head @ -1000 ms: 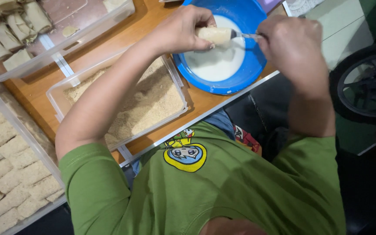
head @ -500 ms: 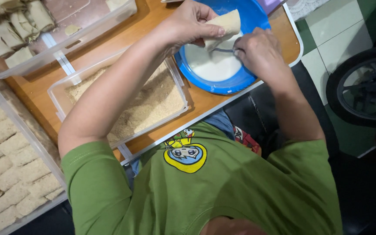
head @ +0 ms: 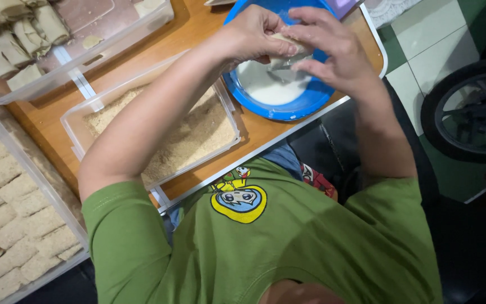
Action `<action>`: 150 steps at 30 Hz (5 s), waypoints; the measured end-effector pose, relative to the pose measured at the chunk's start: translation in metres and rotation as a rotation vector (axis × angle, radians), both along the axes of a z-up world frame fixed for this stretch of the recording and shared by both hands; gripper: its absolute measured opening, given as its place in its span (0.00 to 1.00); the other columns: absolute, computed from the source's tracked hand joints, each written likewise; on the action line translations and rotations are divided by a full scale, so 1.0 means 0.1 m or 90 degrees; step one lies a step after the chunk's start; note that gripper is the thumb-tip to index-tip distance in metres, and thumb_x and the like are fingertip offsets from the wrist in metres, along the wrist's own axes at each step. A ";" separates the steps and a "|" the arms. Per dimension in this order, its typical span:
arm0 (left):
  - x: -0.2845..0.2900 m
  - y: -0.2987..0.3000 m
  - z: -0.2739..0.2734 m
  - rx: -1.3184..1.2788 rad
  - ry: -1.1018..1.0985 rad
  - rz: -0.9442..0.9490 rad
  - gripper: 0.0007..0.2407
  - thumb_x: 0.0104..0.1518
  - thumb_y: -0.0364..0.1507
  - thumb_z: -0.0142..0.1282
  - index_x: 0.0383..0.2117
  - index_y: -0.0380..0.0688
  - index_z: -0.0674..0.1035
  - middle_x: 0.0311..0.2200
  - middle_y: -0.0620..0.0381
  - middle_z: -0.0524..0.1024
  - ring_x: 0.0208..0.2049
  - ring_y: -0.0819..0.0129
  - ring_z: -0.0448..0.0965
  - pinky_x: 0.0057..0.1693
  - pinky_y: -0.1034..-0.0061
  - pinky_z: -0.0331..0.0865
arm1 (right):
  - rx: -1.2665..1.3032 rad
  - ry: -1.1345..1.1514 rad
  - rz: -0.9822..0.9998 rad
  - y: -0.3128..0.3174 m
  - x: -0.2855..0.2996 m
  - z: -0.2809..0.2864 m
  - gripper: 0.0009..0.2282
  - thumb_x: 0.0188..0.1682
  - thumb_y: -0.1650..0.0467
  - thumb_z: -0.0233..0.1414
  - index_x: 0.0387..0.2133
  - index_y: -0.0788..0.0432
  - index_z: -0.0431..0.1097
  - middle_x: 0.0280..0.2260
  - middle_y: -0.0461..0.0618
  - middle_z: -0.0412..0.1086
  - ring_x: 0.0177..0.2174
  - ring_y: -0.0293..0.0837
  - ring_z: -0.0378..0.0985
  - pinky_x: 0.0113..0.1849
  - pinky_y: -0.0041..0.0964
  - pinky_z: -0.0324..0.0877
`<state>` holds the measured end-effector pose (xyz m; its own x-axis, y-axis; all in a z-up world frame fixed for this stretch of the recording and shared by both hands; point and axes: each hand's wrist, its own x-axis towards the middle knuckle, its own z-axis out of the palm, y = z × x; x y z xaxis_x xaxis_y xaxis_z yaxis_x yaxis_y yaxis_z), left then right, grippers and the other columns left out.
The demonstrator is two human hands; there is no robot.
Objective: Dip rolled pastries in liquid batter and coat them thoroughly with breadcrumbs before placing them in a storage container.
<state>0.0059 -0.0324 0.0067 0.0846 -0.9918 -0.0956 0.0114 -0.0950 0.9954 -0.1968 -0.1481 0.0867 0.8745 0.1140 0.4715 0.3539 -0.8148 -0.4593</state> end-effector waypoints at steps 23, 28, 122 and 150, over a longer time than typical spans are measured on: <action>0.02 -0.03 -0.25 -0.236 -0.269 0.114 0.20 0.42 0.25 0.78 0.39 0.36 0.79 0.35 0.54 0.83 0.38 0.70 0.84 0.46 0.74 0.78 | 0.512 0.178 -0.123 -0.40 0.08 -0.77 0.16 0.47 0.80 0.63 0.49 0.67 0.73 0.45 0.47 0.76 0.45 0.36 0.80 0.48 0.29 0.76; 0.02 0.01 -0.21 -0.317 -0.346 0.143 0.20 0.40 0.27 0.77 0.38 0.38 0.79 0.35 0.53 0.82 0.37 0.69 0.83 0.45 0.73 0.78 | 0.528 0.188 -0.132 -0.50 0.13 -0.93 0.16 0.44 0.81 0.62 0.47 0.65 0.74 0.43 0.45 0.76 0.43 0.34 0.79 0.47 0.28 0.76; -0.37 0.03 -0.37 -0.103 -0.050 0.269 0.17 0.50 0.21 0.69 0.45 0.34 0.76 0.34 0.52 0.83 0.34 0.70 0.84 0.39 0.75 0.79 | 0.662 0.239 -0.072 -0.40 0.06 -0.67 0.16 0.49 0.80 0.55 0.52 0.66 0.72 0.40 0.51 0.76 0.31 0.35 0.80 0.33 0.27 0.77; -0.23 -0.02 -0.40 0.024 0.531 0.028 0.12 0.58 0.26 0.64 0.45 0.29 0.79 0.37 0.50 0.83 0.33 0.73 0.85 0.41 0.86 0.80 | 0.006 -0.034 -0.113 0.08 0.03 -0.28 0.23 0.39 0.84 0.59 0.51 0.62 0.74 0.52 0.58 0.74 0.52 0.53 0.78 0.53 0.44 0.74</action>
